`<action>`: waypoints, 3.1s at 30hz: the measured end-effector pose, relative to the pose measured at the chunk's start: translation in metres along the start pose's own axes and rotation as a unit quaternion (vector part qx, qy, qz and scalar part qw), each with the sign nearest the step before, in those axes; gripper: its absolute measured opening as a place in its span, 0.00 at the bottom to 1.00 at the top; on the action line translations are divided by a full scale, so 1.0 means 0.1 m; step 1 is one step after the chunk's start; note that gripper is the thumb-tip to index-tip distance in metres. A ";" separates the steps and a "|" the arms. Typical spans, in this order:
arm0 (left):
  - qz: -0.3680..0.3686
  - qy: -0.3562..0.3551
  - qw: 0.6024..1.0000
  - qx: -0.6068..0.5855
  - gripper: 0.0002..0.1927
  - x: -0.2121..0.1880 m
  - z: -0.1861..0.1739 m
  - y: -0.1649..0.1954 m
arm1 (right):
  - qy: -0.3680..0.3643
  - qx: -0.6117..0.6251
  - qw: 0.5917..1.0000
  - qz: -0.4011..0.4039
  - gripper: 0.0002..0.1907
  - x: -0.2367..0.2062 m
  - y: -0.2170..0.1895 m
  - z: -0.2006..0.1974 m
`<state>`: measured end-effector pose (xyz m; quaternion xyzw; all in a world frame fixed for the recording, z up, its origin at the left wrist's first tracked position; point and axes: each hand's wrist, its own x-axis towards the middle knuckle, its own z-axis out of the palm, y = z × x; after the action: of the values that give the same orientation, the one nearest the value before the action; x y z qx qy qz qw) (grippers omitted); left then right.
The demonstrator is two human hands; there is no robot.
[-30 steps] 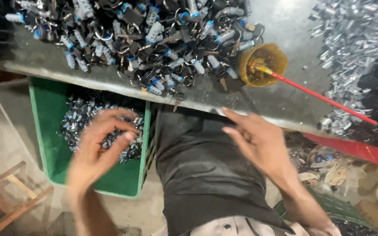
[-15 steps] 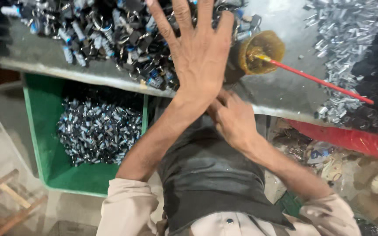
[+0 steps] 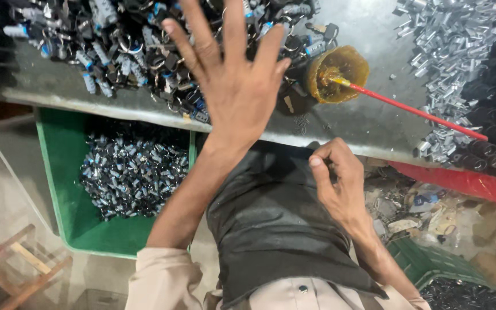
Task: The person picks small metal lock components one at a time from a large pile on the workbench, dips a long-handled brush into a yellow bowl of liquid, and brushes the liquid onto each component. They then fit a small part onto the treated component and place it back on the bench, repeating the cycle.
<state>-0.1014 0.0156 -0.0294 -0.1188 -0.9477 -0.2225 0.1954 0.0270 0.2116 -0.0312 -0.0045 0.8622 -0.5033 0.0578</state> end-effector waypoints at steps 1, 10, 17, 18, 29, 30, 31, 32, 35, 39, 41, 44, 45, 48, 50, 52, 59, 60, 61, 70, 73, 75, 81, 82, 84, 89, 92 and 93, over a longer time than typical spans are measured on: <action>-0.003 0.001 1.000 0.020 0.17 0.00 0.05 0.04 | 0.000 0.006 1.000 -0.007 0.06 0.00 0.00 0.00; -0.021 0.081 0.955 -0.284 0.12 -0.01 -0.27 0.05 | 0.016 0.070 0.994 0.085 0.06 -0.08 -0.04 -0.02; -0.275 -0.075 0.696 -0.659 0.17 -0.67 -0.72 0.50 | 0.051 0.173 0.983 0.017 0.08 0.02 -0.06 -0.05; -0.295 -0.107 0.683 -0.659 0.19 -0.74 -0.67 0.54 | 0.049 0.206 0.977 0.000 0.09 0.03 -0.07 -0.04; -0.473 -0.090 0.327 -0.814 0.15 -1.13 -0.42 0.65 | -0.007 0.283 0.959 0.009 0.08 0.12 -0.28 0.02; -0.473 -0.095 0.316 -0.817 0.16 -1.14 -0.41 0.64 | -0.006 0.278 0.960 0.014 0.08 0.13 -0.30 0.03; -0.474 -0.099 0.323 -0.813 0.16 -1.15 -0.40 0.63 | -0.004 0.273 0.962 0.021 0.08 0.13 -0.32 0.04; -0.474 -0.104 0.330 -0.810 0.16 -1.16 -0.39 0.63 | 0.000 0.266 0.963 0.028 0.08 0.13 -0.33 0.04; -0.461 -0.121 0.353 -0.805 0.17 -1.17 -0.36 0.63 | -0.002 0.250 0.967 0.043 0.08 0.14 -0.38 0.02; -0.459 -0.138 0.378 -0.792 0.19 -1.17 -0.37 0.63 | -0.004 0.304 0.949 0.089 0.06 0.14 -0.44 -0.01; -0.454 -0.138 0.386 -0.791 0.19 -1.17 -0.38 0.63 | -0.010 0.313 0.946 0.080 0.06 0.12 -0.45 -0.02; -0.446 -0.131 0.404 -0.788 0.19 -1.18 -0.38 0.64 | -0.001 0.256 0.964 0.068 0.07 0.09 -0.45 -0.03; -0.443 -0.127 0.411 -0.786 0.19 -1.18 -0.39 0.64 | -0.004 0.258 0.964 0.069 0.07 0.08 -0.44 -0.04; -0.431 -0.132 0.462 -0.764 0.19 -1.18 -0.40 0.64 | -0.013 0.258 0.964 0.067 0.07 0.05 -0.41 -0.05; -0.423 -0.143 0.491 -0.748 0.19 -1.17 -0.42 0.62 | -0.021 0.249 0.966 0.060 0.08 0.06 -0.38 -0.08; -0.416 -0.155 0.500 -0.743 0.19 -1.16 -0.44 0.61 | -0.031 0.278 0.958 0.055 0.08 0.09 -0.34 -0.10; -0.400 -0.164 0.507 -0.745 0.19 -1.07 -0.49 0.60 | 0.005 0.212 0.977 0.025 0.08 0.02 -0.31 -0.12; -0.399 -0.165 0.506 -0.747 0.19 -1.06 -0.49 0.60 | 0.002 0.211 0.977 0.019 0.09 0.01 -0.29 -0.12; -0.393 -0.171 0.518 -0.740 0.19 -1.05 -0.50 0.60 | -0.001 0.209 0.978 0.014 0.09 0.01 -0.26 -0.14; -0.367 -0.266 0.512 -0.730 0.20 -0.92 -0.51 0.50 | -0.068 0.499 0.863 0.053 0.27 0.13 0.05 -0.10; -0.355 -0.240 0.527 -0.734 0.20 -0.88 -0.53 0.52 | 0.060 0.574 0.810 0.100 0.33 0.15 0.07 -0.19; -0.354 -0.199 0.549 -0.730 0.18 -0.85 -0.48 0.54 | 0.178 0.481 0.856 0.068 0.28 0.20 0.09 -0.33; -0.418 -0.084 0.400 -0.811 0.12 -0.69 -0.04 0.58 | 0.205 0.028 0.975 -0.085 0.03 0.29 0.09 -0.64; -0.420 -0.083 0.375 -0.822 0.11 -0.68 0.02 0.59 | 0.213 0.057 0.972 -0.080 0.04 0.31 0.08 -0.65; -0.429 -0.078 0.324 -0.840 0.11 -0.66 0.07 0.60 | 0.237 0.138 0.959 -0.070 0.05 0.33 0.07 -0.68; -0.428 -0.084 0.275 -0.857 0.10 -0.73 0.09 0.56 | 0.243 0.241 0.939 -0.018 0.06 0.28 0.05 -0.71; -0.414 -0.080 0.262 -0.868 0.09 -0.79 0.11 0.58 | 0.254 0.130 0.958 -0.032 0.07 0.27 0.00 -0.69; -0.408 -0.076 0.261 -0.871 0.09 -0.81 0.10 0.60 | 0.250 0.128 0.959 -0.043 0.08 0.29 -0.04 -0.69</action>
<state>-0.0139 0.0612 -0.0496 0.1684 -0.1171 -0.9547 -0.2155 -0.0092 0.2677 0.0026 0.0920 0.7767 -0.5961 -0.1815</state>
